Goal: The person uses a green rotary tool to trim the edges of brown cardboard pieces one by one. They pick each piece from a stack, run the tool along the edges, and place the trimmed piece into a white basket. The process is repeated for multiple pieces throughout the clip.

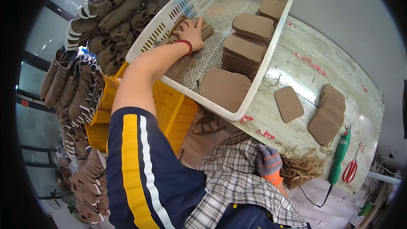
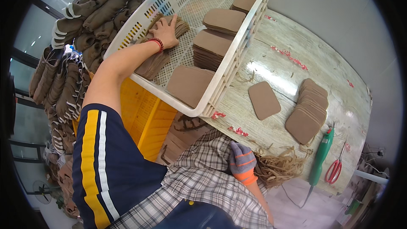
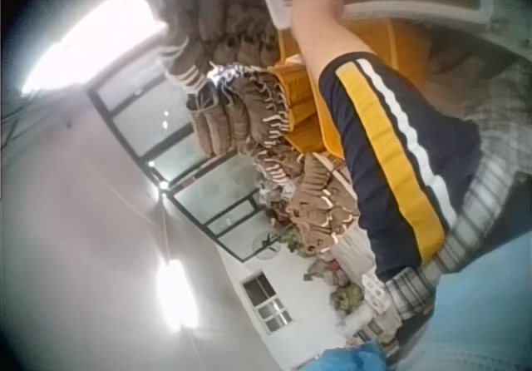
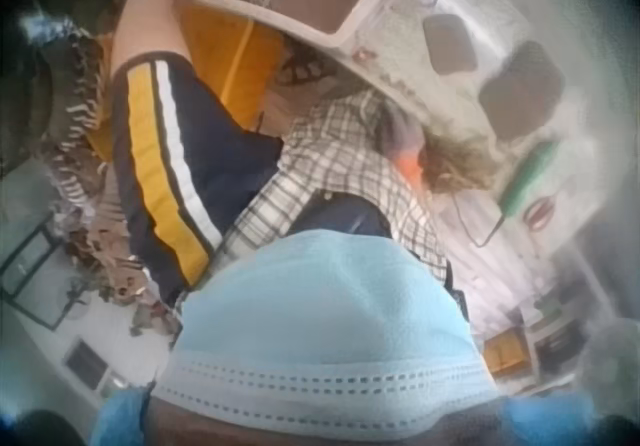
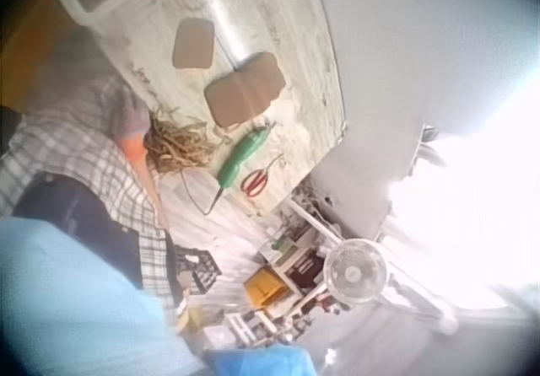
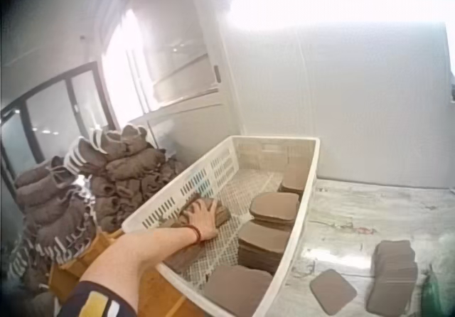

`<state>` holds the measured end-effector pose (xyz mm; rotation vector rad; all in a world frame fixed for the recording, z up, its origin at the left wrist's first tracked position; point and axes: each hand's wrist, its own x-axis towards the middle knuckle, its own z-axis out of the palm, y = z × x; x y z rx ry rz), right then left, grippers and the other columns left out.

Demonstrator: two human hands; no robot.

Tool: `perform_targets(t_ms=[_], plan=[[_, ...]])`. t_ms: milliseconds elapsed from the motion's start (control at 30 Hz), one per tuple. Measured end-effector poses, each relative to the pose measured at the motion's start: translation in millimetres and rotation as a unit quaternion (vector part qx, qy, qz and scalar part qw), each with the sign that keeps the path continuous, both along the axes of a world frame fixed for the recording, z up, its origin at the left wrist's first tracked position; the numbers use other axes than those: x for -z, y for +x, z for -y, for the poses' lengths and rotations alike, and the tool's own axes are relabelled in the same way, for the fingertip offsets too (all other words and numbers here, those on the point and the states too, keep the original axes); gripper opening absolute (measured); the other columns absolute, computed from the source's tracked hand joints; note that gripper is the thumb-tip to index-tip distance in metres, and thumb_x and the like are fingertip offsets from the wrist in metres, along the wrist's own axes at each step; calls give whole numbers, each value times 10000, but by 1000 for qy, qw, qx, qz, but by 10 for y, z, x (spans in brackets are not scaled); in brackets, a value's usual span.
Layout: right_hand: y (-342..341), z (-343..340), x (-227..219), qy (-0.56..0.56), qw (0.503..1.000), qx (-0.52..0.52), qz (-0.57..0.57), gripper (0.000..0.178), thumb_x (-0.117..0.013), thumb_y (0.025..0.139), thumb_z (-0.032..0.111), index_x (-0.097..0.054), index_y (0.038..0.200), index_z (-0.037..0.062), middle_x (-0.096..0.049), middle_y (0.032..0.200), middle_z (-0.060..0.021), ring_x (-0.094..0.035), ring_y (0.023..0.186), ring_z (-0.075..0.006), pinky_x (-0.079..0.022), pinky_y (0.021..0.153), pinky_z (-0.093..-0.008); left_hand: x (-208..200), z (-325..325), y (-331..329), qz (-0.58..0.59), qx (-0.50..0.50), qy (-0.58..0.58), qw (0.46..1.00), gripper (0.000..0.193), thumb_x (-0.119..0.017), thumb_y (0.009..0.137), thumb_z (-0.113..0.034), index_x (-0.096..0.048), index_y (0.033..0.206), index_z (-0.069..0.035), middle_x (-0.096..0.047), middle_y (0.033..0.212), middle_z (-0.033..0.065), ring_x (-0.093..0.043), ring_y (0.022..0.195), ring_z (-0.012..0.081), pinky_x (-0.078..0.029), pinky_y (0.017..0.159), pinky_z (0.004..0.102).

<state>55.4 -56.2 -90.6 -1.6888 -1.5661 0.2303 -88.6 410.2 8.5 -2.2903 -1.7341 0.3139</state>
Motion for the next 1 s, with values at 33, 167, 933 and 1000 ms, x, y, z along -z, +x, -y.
perform_targets(t_ms=[33, 167, 933, 1000], plan=[[1, -2, 3, 0, 1000, -1, 1, 356, -654, 725, -19, -635, 1073, 54, -627, 926, -121, -611, 813, -298, -509, 696, -373, -3, -1, -4, -6, 4, 3, 1000, 980, -649, 732, -261, -27, 1489, -268, -152, 1449, 264, -241, 1303, 493, -279, 983, 670], [7, 3, 4, -2, 1000, -2, -1, 350, -655, 726, -19, -637, 1068, 54, -630, 920, -120, -613, 808, -297, -511, 687, -373, -13, -3, -33, -36, 51, 0, 998, 940, -624, 723, -256, -76, 1483, -321, -114, 1471, 239, -295, 1251, 535, -335, 939, 677], [50, 2, -1, 13, 1000, -8, -13, 352, -671, 714, -14, -646, 1058, 55, -631, 913, -129, -619, 781, -304, -520, 667, -376, 110, -102, -12, 6, 53, 77, 996, 811, -649, 683, -191, -294, 1407, -281, -203, 1430, 222, -426, 1129, 497, -456, 827, 614], [51, 5, -7, 9, 1000, -10, -13, 357, -669, 709, -12, -645, 1060, 53, -629, 919, -136, -618, 789, -305, -521, 676, -373, 151, -139, -21, -12, 50, 88, 995, 826, -663, 677, -179, -295, 1409, -285, -224, 1420, 216, -433, 1125, 487, -460, 831, 603]])
